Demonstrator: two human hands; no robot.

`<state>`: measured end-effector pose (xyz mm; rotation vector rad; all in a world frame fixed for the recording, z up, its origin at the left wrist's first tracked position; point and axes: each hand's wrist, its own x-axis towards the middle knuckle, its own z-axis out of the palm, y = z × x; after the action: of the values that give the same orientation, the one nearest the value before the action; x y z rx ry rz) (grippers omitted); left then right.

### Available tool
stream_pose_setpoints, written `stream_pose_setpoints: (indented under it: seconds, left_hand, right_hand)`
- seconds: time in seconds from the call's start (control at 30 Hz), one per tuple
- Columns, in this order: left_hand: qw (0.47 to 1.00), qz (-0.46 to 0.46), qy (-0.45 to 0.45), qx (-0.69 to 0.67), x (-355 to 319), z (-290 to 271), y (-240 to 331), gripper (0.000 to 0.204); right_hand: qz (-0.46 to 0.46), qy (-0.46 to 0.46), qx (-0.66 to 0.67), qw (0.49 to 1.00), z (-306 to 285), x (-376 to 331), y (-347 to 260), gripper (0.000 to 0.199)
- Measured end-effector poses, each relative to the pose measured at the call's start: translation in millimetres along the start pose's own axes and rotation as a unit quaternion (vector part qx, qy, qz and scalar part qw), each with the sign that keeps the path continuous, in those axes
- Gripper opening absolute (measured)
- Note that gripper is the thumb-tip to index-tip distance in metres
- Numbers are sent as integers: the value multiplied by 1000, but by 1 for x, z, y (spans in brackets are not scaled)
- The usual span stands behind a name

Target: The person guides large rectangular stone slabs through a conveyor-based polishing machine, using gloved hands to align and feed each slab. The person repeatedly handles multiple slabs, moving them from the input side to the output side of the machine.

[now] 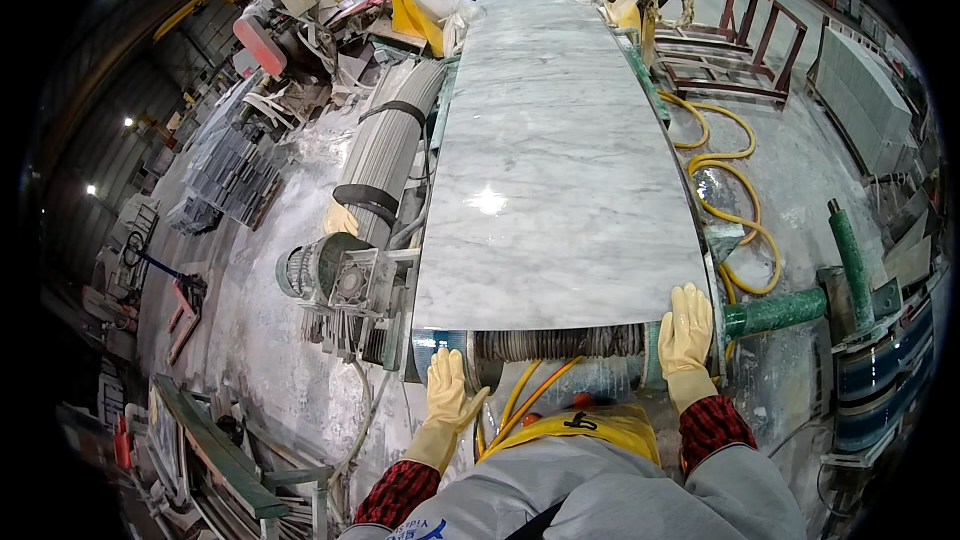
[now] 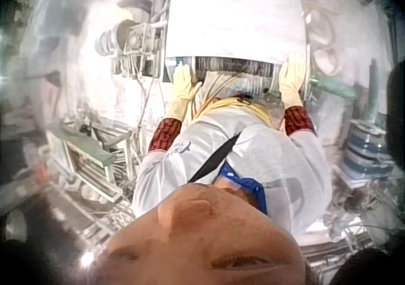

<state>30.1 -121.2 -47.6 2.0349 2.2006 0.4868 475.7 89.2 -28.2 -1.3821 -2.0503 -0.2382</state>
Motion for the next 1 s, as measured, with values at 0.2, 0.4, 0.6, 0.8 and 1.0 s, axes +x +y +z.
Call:
stream_pose_setpoints:
  seconds: [0.2,0.4,0.6,0.8,1.0]
  left_hand:
    - [1000,2,8,5,-3,1,1,116]
    - [1000,4,8,-2,-3,1,1,115]
    - [999,15,48,-6,-6,4,6,108]
    - [999,14,43,-8,-10,2,5,106]
    - [998,-28,48,-42,-12,-10,13,93]
  right_hand:
    - [1,-4,-3,1000,-2,-2,-2,47]
    - [10,-7,-10,1000,1,-10,2,47]
    - [33,-12,135,990,-36,19,-36,40]
    - [187,-285,550,762,-52,19,-132,35]
    - [600,-304,657,340,9,18,-178,62]
